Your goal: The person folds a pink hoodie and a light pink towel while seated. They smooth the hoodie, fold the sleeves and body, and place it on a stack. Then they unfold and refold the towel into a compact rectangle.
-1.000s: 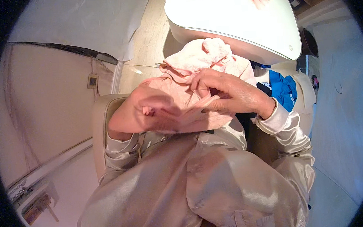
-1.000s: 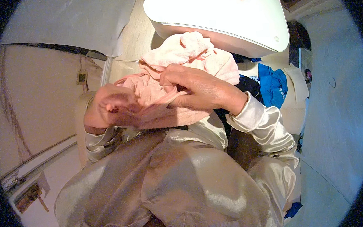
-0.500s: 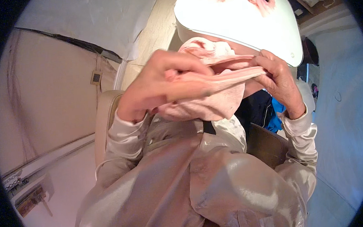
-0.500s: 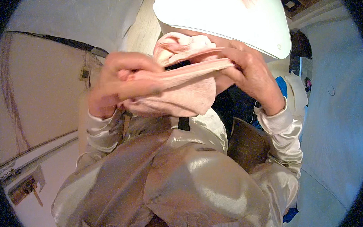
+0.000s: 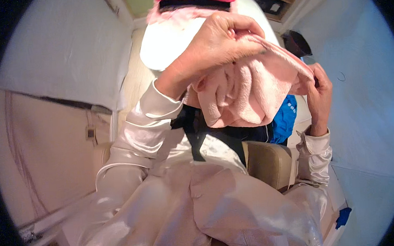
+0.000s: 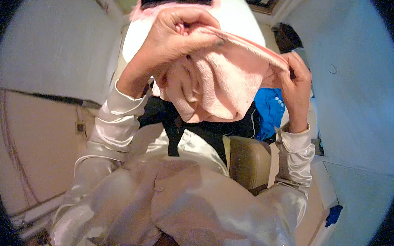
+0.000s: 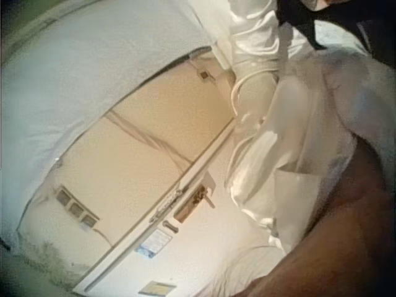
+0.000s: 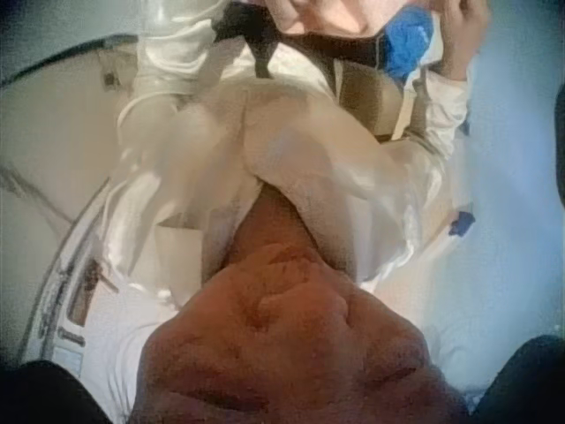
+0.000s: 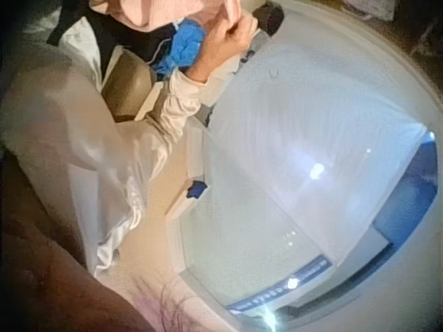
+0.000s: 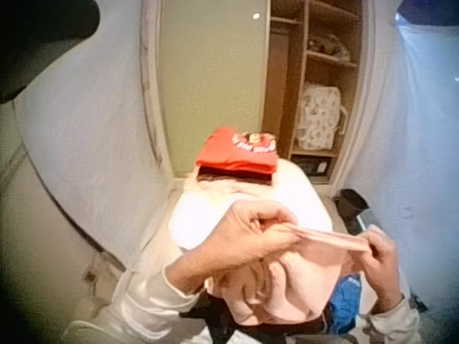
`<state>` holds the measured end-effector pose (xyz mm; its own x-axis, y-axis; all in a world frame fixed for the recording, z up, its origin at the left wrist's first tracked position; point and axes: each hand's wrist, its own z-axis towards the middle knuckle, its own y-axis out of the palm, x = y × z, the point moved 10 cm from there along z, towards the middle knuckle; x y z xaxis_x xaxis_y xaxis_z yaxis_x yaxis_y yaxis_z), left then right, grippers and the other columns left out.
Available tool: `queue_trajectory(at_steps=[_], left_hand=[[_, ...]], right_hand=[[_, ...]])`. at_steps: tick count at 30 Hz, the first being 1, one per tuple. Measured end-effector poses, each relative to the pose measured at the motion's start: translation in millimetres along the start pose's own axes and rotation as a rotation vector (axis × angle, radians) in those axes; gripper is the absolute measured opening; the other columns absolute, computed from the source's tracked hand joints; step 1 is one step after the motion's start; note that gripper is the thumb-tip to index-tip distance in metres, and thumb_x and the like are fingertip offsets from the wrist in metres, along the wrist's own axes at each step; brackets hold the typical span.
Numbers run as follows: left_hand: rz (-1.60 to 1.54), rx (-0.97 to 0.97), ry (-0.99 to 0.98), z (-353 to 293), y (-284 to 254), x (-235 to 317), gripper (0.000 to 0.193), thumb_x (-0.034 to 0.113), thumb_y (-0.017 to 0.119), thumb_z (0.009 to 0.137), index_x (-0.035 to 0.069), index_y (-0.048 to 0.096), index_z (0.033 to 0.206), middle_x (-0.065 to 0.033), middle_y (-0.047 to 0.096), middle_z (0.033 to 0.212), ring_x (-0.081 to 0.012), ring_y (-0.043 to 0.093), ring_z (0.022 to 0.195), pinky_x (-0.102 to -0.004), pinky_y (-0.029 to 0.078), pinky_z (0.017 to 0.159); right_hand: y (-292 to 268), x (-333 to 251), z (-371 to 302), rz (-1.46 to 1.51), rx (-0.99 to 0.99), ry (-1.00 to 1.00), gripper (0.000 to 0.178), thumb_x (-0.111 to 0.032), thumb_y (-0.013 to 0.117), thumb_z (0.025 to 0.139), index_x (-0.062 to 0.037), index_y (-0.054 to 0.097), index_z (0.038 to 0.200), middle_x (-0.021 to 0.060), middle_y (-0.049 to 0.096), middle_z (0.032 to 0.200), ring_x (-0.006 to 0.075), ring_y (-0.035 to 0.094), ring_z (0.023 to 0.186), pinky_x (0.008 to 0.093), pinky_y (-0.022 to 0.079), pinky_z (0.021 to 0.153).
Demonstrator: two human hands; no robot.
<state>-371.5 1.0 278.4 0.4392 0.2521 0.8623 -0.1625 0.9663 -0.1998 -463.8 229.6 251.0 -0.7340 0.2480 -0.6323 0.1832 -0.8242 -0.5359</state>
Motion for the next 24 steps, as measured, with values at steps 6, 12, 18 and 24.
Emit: queue_trajectory(at_steps=[6,12,18,24], left_hand=[[0.248,-0.051,0.256,71.8,12.0,54.9,0.040,0.006,0.069,0.085,0.005,0.054,0.122,-0.0080,0.065,0.105,-0.0144,0.062,0.090,-0.0289,0.052,0.081],[0.334,-0.035,0.227,106.2,32.5,53.5,0.038,-0.012,0.055,0.081,-0.004,0.070,0.115,-0.0070,0.073,0.105,-0.0123,0.068,0.099,-0.0258,0.054,0.089],[0.264,0.095,0.204,95.0,18.1,23.9,0.039,-0.014,0.049,0.080,-0.005,0.071,0.111,-0.0080,0.071,0.107,-0.0134,0.067,0.100,-0.0262,0.053,0.091],[0.157,0.175,0.157,61.9,-28.2,16.0,0.033,-0.013,0.053,0.079,-0.003,0.073,0.103,-0.0079,0.070,0.099,-0.0118,0.067,0.093,-0.0245,0.053,0.084]], right_hand=[[-73.8,-5.2,43.5,0.157,0.293,-0.047,0.005,0.003,0.061,0.089,0.0017,0.064,0.093,-0.0008,0.060,0.086,0.0079,0.054,0.082,0.0223,0.044,0.074],[-105.0,-9.7,44.6,0.078,0.399,0.005,0.008,0.004,0.063,0.086,0.0004,0.066,0.093,-0.0013,0.061,0.085,0.0075,0.055,0.080,0.0223,0.045,0.071],[-28.4,6.9,23.0,0.023,-0.022,0.090,0.023,-0.010,0.079,0.076,0.0008,0.063,0.089,0.0031,0.048,0.076,0.0131,0.048,0.065,0.0273,0.039,0.058],[38.8,18.5,1.9,0.275,-0.182,0.129,0.034,-0.017,0.085,0.075,-0.0017,0.056,0.085,0.0036,0.048,0.083,0.0138,0.048,0.070,0.0272,0.040,0.061]])
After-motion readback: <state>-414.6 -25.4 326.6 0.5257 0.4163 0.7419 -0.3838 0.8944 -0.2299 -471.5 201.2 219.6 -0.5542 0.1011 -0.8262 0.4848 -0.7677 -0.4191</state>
